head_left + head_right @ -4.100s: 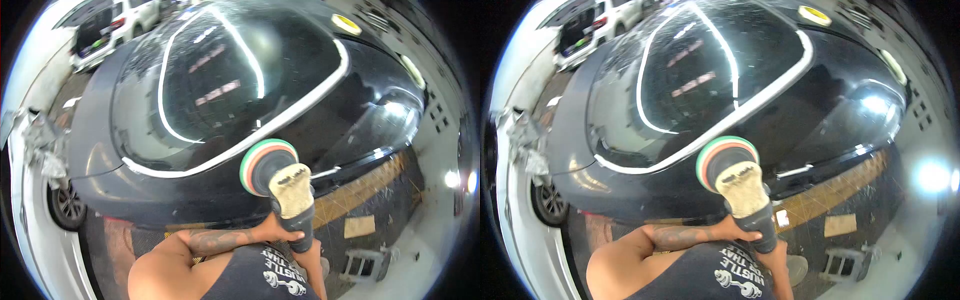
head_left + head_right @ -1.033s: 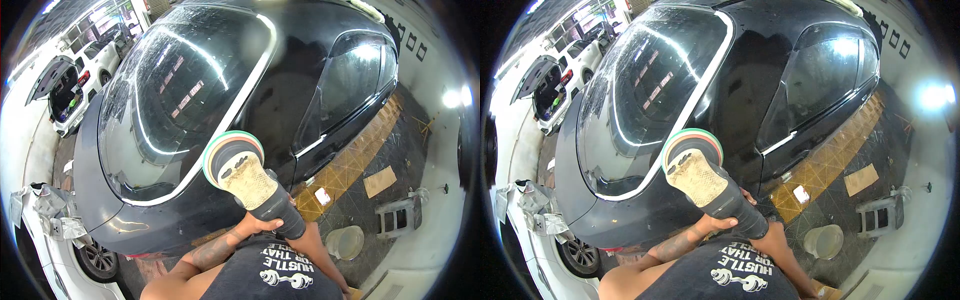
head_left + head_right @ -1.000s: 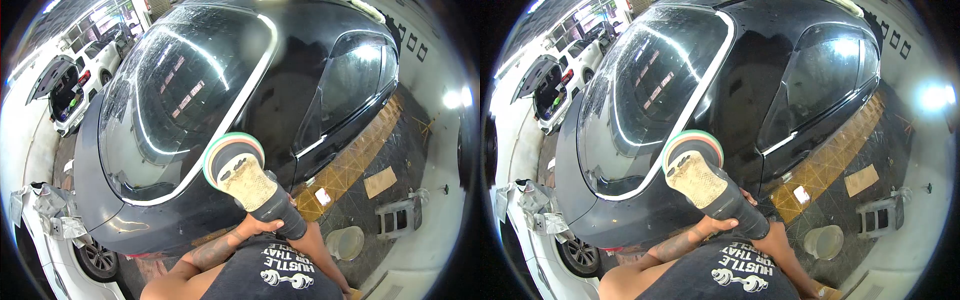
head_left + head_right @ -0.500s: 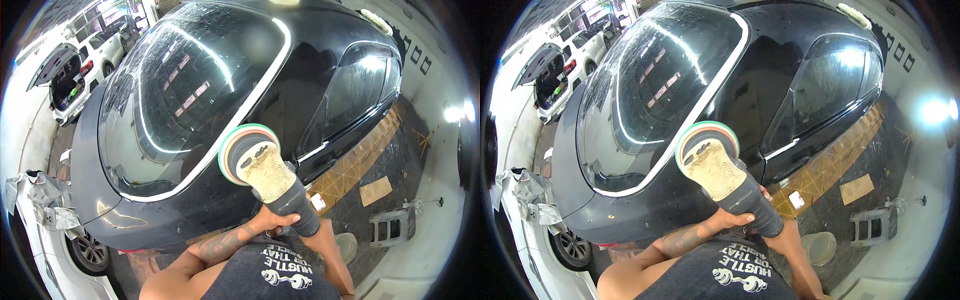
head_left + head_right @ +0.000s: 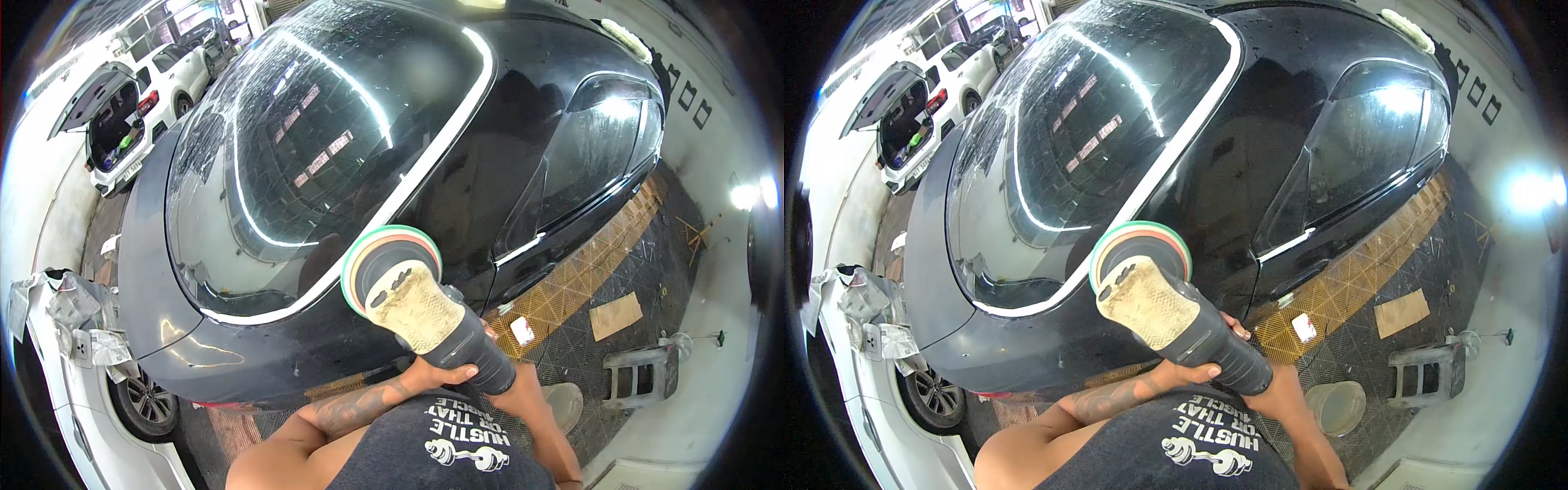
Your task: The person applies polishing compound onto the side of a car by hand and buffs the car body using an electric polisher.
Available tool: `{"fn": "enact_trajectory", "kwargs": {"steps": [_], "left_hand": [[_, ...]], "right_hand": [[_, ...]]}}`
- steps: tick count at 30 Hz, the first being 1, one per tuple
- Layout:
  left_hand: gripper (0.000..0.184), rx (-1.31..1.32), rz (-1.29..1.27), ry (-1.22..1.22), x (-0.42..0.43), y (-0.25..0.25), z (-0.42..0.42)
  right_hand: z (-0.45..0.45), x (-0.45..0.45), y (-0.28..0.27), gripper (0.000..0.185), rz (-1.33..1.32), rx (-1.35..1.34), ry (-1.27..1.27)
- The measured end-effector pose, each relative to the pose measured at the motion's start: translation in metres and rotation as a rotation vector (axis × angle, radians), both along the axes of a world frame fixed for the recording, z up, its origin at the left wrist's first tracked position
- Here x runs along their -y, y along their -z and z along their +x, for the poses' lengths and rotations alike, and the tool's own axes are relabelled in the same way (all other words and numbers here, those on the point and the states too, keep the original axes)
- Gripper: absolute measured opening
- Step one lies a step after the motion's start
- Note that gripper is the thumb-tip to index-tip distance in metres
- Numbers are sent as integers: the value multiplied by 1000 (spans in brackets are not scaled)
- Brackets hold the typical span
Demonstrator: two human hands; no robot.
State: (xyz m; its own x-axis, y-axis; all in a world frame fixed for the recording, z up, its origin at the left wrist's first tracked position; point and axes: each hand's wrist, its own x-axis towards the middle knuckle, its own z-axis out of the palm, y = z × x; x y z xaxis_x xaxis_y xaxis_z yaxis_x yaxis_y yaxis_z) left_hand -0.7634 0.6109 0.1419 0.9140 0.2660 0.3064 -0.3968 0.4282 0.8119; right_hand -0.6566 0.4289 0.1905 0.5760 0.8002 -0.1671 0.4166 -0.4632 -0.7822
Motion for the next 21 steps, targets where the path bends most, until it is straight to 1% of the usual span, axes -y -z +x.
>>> {"fn": "enact_trajectory", "kwargs": {"steps": [2, 5, 9, 11, 14, 18, 21], "left_hand": [[76, -9, -16, -12, 0, 1, -1], [76, 23, -1, -9, 0, -1, 2], [75, 32, 22, 12, -5, -9, 15], [73, 43, 37, 24, -7, -12, 22], [73, 65, 39, 38, -10, -13, 29], [73, 40, 81, 34, -9, -4, 23], [76, 15, 27, 13, -2, 4, 11]], "right_hand": [[0, 2, 9, 32, 37, 71, -23], [-1, 1, -4, 32, -12, 79, -2], [5, 1, -6, 34, 24, 67, 22], [7, 1, -12, 34, -45, 112, 36], [8, -2, -17, 34, -45, 98, 75], [7, -3, -15, 32, 2, 62, 59], [4, -2, -9, 32, -15, 55, 25]]}}
